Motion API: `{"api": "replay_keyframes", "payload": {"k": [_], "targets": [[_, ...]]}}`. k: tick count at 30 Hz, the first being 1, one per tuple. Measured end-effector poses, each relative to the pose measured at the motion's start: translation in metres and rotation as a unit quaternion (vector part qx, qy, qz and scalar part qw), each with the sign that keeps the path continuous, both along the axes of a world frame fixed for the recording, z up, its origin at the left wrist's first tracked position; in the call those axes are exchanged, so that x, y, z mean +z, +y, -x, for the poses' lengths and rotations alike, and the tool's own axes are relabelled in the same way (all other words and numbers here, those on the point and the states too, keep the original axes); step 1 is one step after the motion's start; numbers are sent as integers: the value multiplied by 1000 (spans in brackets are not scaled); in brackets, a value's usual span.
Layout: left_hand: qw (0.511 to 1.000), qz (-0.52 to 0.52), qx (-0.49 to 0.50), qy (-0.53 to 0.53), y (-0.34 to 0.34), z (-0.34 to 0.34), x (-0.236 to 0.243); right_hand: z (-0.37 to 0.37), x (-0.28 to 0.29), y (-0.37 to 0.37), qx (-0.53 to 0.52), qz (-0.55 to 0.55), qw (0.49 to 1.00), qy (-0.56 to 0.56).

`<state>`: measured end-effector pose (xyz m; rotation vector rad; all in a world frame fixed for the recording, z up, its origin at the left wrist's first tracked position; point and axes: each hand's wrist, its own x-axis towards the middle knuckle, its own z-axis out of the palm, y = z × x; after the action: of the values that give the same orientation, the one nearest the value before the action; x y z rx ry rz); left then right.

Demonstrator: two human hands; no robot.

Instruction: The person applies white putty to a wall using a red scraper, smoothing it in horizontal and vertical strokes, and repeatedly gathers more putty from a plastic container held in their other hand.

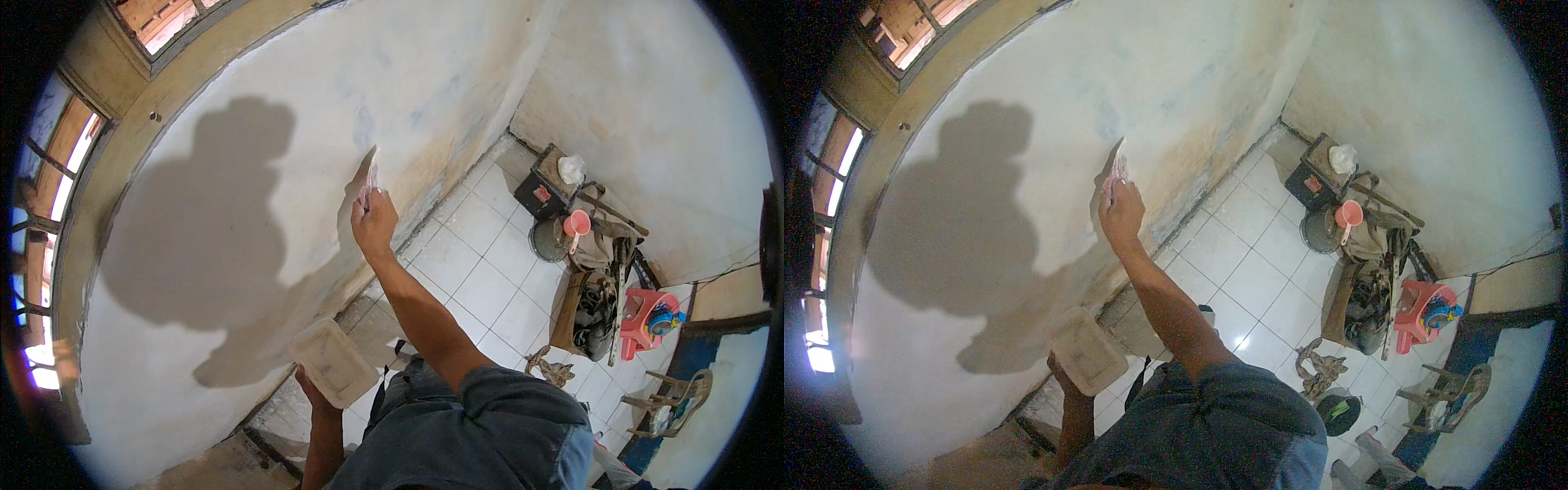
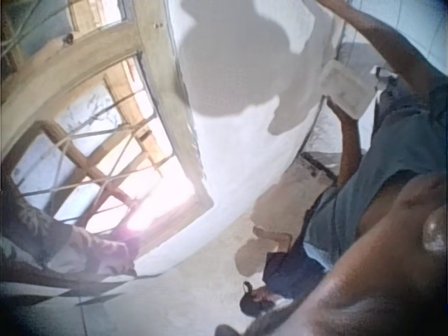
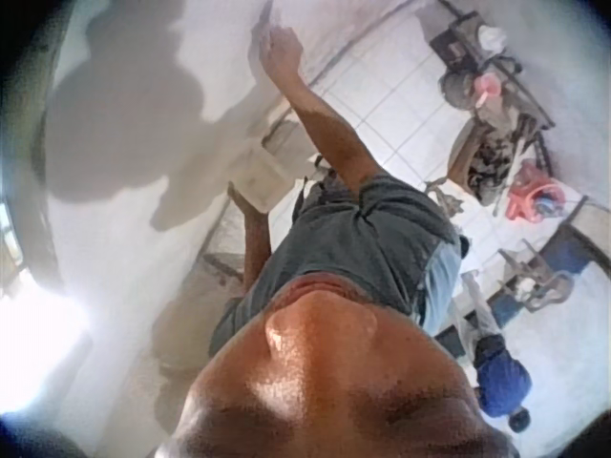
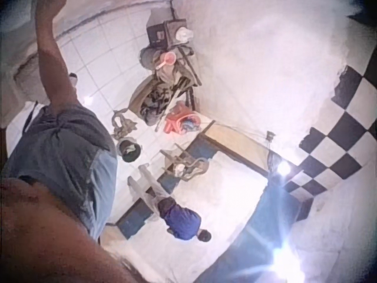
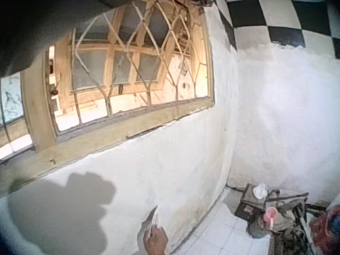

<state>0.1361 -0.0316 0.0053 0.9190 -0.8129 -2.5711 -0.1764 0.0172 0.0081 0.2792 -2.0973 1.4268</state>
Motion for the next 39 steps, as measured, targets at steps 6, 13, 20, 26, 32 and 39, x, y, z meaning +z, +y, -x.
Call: {"api": "replay_keyframes", "payload": {"k": [6,13,20,26,32,39], "targets": [[999,1,19,-26,-29,-29,-16,-36,-21,9,308,-43,950,23],[995,77,-33,-52,-27,-6,-14,-3,-88,48,79,384,890,-232],[989,135,-31,-48,-10,-4,-1,66,-11,15,124,508,817,-245],[987,150,45,-32,-11,-7,19,-59,11,-1,216,16,974,62],[997,7,72,-39,-1,-5,15,-8,-45,43,66,-68,995,39],[996,59,27,-68,-10,-22,-17,10,-43,15,288,-200,915,200]]}}
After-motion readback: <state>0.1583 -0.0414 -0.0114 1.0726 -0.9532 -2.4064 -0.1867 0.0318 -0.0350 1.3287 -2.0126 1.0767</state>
